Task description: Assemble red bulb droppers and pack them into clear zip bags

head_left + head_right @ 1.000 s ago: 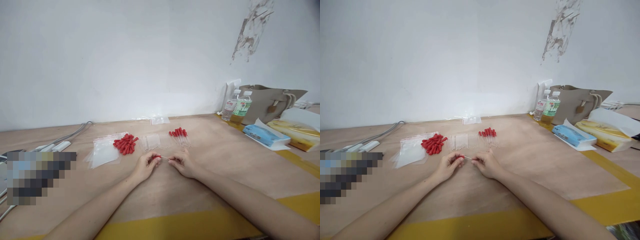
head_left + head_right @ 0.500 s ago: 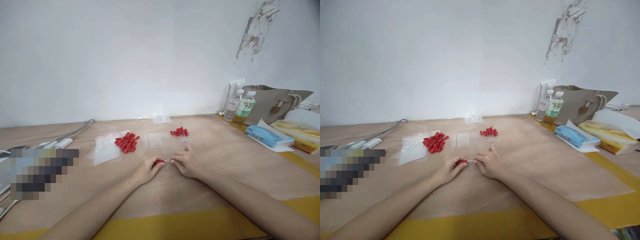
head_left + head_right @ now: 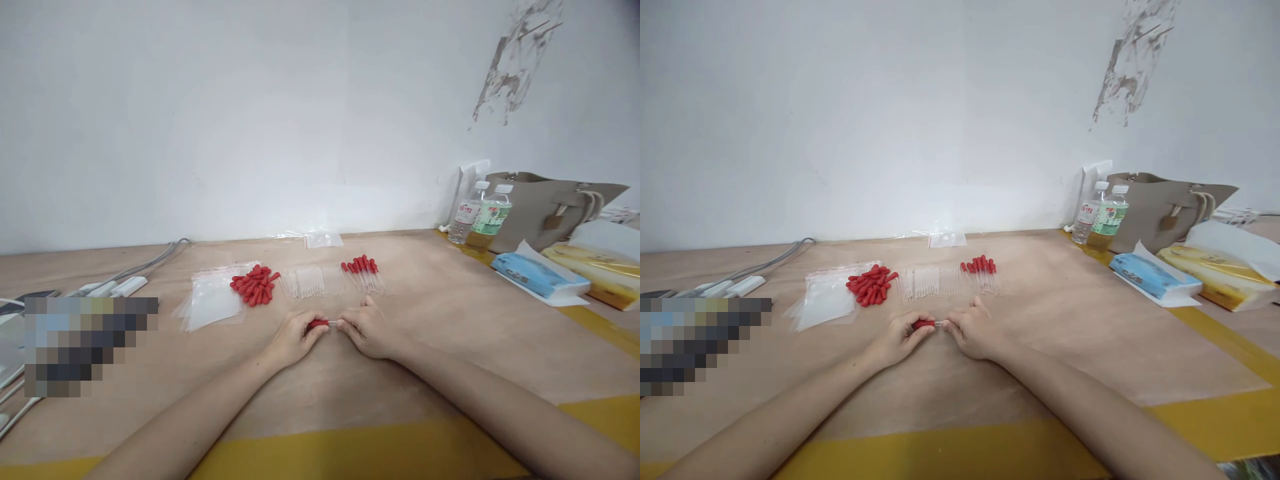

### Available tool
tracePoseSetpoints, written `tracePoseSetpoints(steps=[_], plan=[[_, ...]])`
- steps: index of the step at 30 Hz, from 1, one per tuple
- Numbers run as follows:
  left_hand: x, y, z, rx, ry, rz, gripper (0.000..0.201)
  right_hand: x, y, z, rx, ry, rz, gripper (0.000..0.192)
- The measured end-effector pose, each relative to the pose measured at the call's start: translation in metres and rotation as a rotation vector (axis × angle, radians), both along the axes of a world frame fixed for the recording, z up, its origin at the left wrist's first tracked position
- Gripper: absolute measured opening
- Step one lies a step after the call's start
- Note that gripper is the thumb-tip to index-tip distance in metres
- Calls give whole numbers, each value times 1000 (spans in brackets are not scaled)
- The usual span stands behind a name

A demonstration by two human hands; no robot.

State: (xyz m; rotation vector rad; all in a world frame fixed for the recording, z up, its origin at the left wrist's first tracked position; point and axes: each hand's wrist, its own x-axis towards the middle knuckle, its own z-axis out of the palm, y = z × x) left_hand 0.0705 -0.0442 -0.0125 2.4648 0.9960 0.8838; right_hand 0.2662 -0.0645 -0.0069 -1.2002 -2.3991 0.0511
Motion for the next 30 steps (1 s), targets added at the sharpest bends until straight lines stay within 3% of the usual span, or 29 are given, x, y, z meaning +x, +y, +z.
tracePoseSetpoints(steps=[3,6,8,11,14,17,22,30], plan=[[-5,5,0,22,-30,16,21,4,-2,8,-21,23,16,30],[-12,11,-1,32,-50,69,41,16,6,11,-128,130,-44,26],[-15,13,-3,16,-47,101,46,27,20,12,-231,259,-182,25],[-16,15,-5,3,-9,78,35,39,47,17,-263,373,-447,23],[-15,14,-4,-4,16,56,28,37,72,24,-218,276,-653,29],[-16,13,-2,-13,30,64,25,25,87,27,-188,144,-771,35],[-17,14,-2,-17,43,64,22,10,95,18,-147,93,-819,37],[-16,14,-2,-29,51,64,20,13,101,11,-143,102,-806,35]])
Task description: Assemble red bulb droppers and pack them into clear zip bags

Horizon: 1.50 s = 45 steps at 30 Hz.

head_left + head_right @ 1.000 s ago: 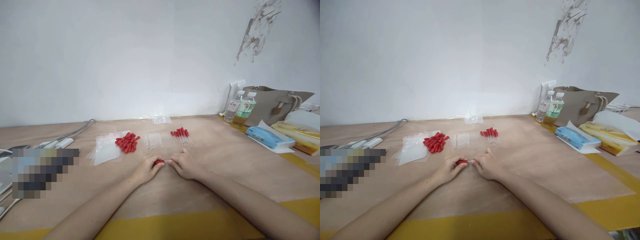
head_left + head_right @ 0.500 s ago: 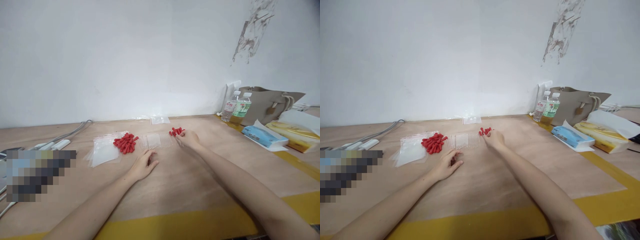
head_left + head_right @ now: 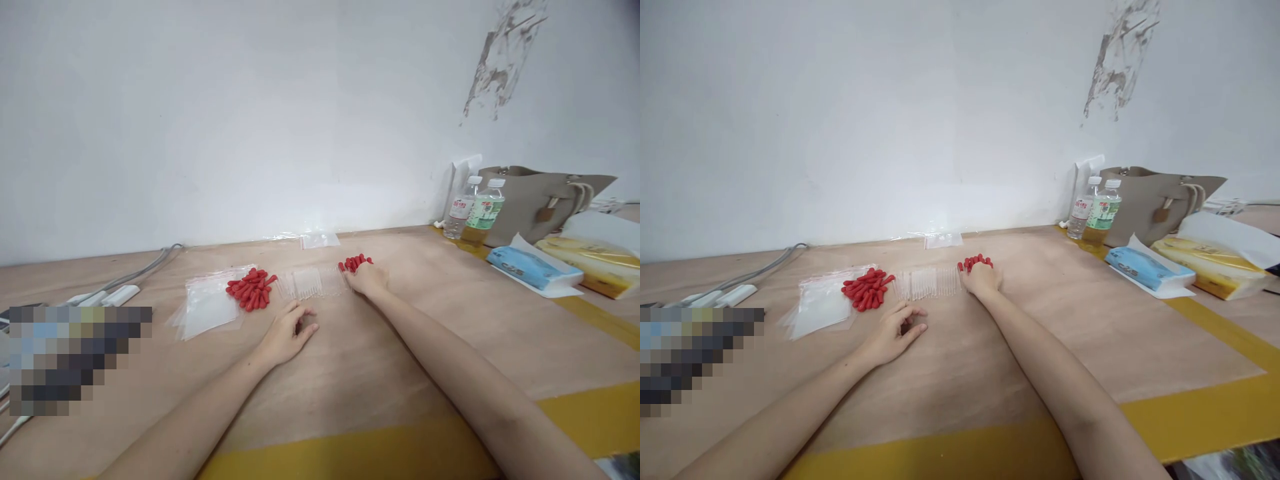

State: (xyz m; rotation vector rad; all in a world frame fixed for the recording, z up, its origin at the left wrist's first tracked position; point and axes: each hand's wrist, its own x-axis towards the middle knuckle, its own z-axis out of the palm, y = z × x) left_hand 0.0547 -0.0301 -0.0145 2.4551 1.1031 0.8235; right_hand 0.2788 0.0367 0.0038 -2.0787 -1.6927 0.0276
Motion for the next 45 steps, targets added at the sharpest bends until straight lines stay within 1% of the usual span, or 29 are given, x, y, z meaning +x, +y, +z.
tracePoseSetpoints(steps=[3,5,8,14,17,20,23,26,29,31,34,36,38,40,42,45], plan=[[1,-1,2,-7,-8,4,20,0,0,1,0,-27,-5,35],[1,-2,2,-10,-15,7,20,-3,0,1,-1,-69,27,34],[1,-2,2,-7,-17,5,20,-9,1,0,-20,-120,79,29],[0,0,0,-4,2,2,18,-20,10,-6,-70,-140,69,18],[1,-2,-2,3,3,2,18,-23,9,-5,-91,-141,85,21],[0,-3,2,40,-6,29,19,-24,0,4,-94,-153,121,27],[-8,5,13,163,-18,133,16,-20,-19,15,-73,-191,212,29],[-27,28,31,283,0,308,22,-11,-45,18,-73,-239,385,23],[-49,61,48,340,133,488,21,3,-71,12,-48,-324,621,17],[-59,83,57,290,296,554,23,10,-82,6,-17,-328,679,14],[-65,107,66,124,568,641,32,13,-87,0,46,-202,678,11],[-64,117,69,39,658,658,30,10,-86,-3,97,-89,660,15],[-63,121,70,5,679,662,24,6,-84,-8,136,7,645,22],[-63,121,70,-1,684,677,21,2,-81,-14,141,86,648,25],[-64,120,69,12,671,701,21,0,-79,-20,128,145,657,21],[-66,116,70,48,637,727,27,-2,-77,-27,118,176,660,12]])
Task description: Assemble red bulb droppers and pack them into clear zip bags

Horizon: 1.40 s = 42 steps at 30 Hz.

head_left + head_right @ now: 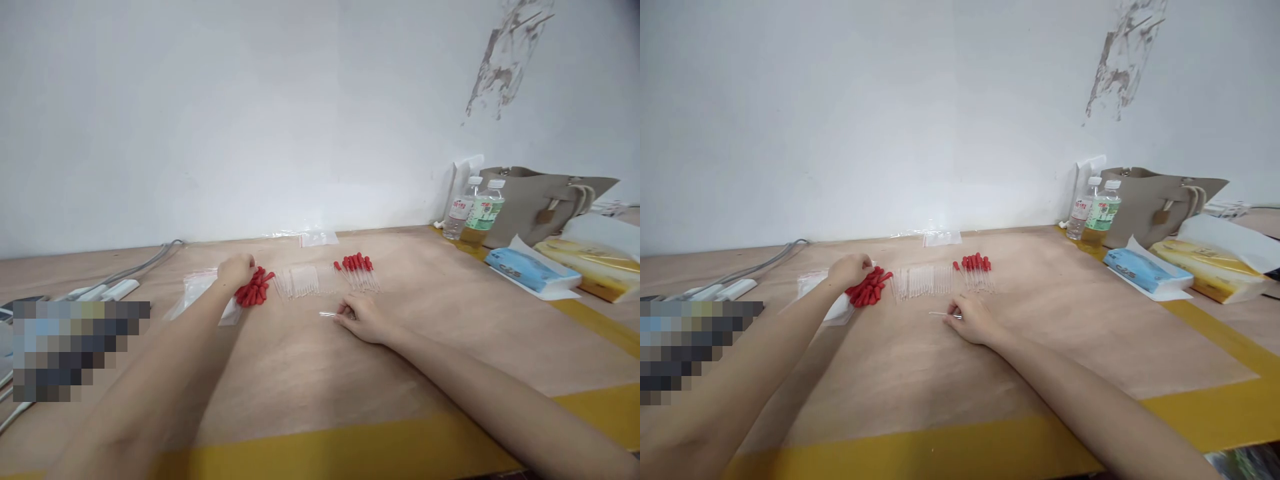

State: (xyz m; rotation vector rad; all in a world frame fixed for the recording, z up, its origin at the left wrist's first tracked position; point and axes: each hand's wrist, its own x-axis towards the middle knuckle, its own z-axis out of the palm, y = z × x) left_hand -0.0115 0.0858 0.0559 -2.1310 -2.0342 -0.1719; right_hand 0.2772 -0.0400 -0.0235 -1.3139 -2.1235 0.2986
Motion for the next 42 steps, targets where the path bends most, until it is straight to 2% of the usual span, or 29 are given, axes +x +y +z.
tracePoseSetpoints(steps=[3,5,7,9,11,13,16,22,32,42], plan=[[2,-8,1,194,-88,-112,29,-1,2,-4,23,-5,-20,10],[10,-20,-3,343,-237,-272,30,-1,2,-5,48,-8,-29,10],[25,-37,-12,365,-439,-431,31,-1,2,-6,70,18,-40,10],[43,-59,-25,266,-616,-554,28,0,0,-5,79,79,-51,9],[63,-79,-41,96,-857,-598,26,1,-1,-5,75,153,-45,8],[78,-95,-55,-88,-1134,-520,24,2,-3,-5,81,208,-31,6],[91,-108,-69,-234,-1300,-436,25,2,-3,-5,138,220,-23,10],[87,-107,-77,-289,-1282,-481,28,-1,-5,-3,197,154,34,13],[88,-108,-76,-279,-1221,-599,26,-5,-6,-2,167,145,80,12],[84,-113,-75,-164,-951,-702,23,3,-8,3,149,-45,125,18]])
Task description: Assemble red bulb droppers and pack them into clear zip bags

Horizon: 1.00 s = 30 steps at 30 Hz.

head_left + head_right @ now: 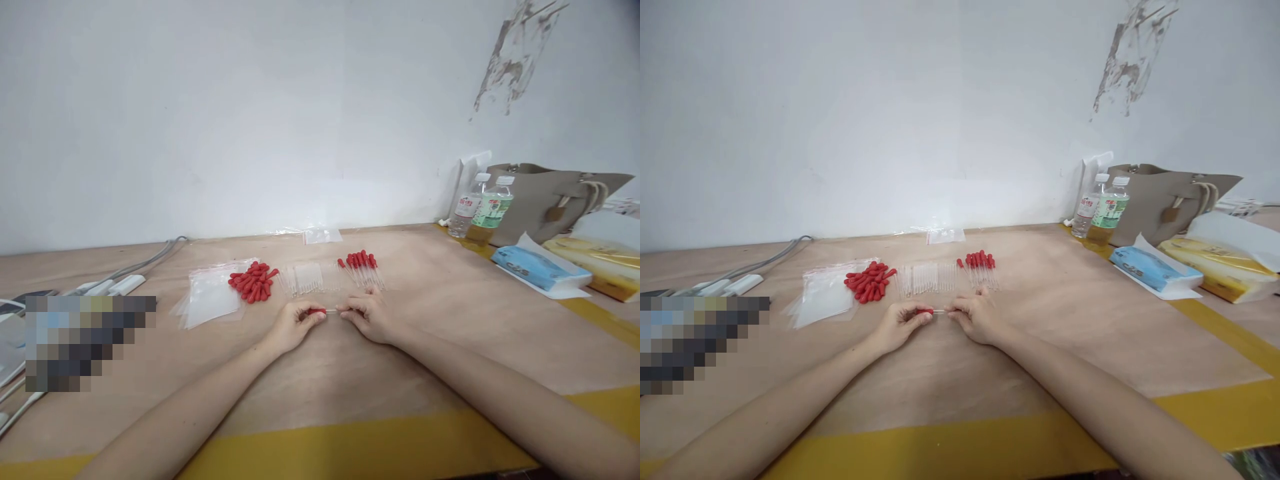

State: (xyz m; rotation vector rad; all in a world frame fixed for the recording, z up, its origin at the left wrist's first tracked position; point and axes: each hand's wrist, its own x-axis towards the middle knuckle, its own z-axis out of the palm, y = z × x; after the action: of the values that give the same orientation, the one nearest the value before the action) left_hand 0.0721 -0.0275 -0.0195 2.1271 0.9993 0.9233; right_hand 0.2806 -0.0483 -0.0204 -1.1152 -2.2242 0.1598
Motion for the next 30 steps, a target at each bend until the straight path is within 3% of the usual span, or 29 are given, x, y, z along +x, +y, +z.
tracePoseSetpoints(steps=[7,18,26,30], plan=[[2,-8,6,115,117,-10,21,-4,-5,4,65,-48,-18,20],[3,-8,6,176,120,-34,19,-12,-7,6,65,-147,-27,29],[-3,-6,7,79,108,-40,18,-8,-6,6,102,-88,17,24],[-3,-7,6,-49,80,-64,22,-7,-4,2,149,-90,28,26]])
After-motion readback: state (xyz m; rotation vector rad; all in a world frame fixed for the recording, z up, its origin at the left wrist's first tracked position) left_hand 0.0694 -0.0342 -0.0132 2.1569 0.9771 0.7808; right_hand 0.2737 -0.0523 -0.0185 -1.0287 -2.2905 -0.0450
